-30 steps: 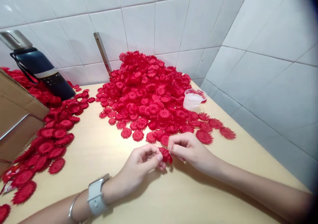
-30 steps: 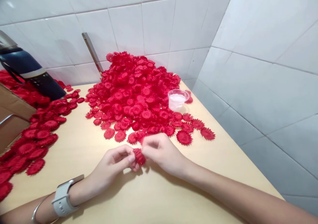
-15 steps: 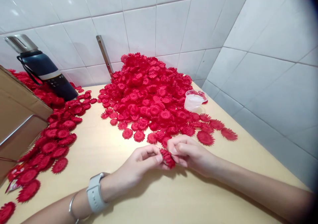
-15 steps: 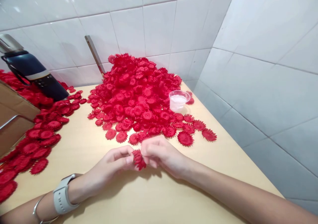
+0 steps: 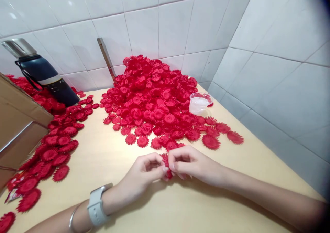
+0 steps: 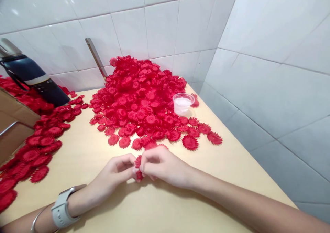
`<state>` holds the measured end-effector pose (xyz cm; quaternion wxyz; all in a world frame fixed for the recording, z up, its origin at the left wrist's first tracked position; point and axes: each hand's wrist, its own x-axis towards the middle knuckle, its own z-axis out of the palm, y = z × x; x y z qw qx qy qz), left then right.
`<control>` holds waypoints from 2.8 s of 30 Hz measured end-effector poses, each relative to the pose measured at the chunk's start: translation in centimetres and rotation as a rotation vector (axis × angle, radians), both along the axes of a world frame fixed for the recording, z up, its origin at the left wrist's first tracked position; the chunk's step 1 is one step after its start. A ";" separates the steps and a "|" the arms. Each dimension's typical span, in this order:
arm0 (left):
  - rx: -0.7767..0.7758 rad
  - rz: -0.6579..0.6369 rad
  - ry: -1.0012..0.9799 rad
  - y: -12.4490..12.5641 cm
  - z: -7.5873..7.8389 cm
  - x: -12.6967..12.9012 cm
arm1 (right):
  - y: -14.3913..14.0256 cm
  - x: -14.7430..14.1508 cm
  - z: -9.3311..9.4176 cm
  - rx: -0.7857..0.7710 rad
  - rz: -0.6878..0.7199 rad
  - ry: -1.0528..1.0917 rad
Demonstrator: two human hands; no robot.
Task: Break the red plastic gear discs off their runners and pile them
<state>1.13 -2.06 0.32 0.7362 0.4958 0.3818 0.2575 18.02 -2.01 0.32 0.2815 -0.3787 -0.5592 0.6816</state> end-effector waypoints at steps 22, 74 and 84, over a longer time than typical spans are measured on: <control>-0.093 -0.087 -0.164 -0.4 0.1 0.2 | 1.5 2.9 1.7 0.529 0.296 -0.388; 0.042 0.108 0.053 1.3 1.1 -2.0 | -0.6 0.8 -1.8 0.167 -0.268 0.021; -0.132 0.048 -0.099 1.3 0.7 -1.4 | -0.9 0.6 -1.1 0.316 -0.208 -0.135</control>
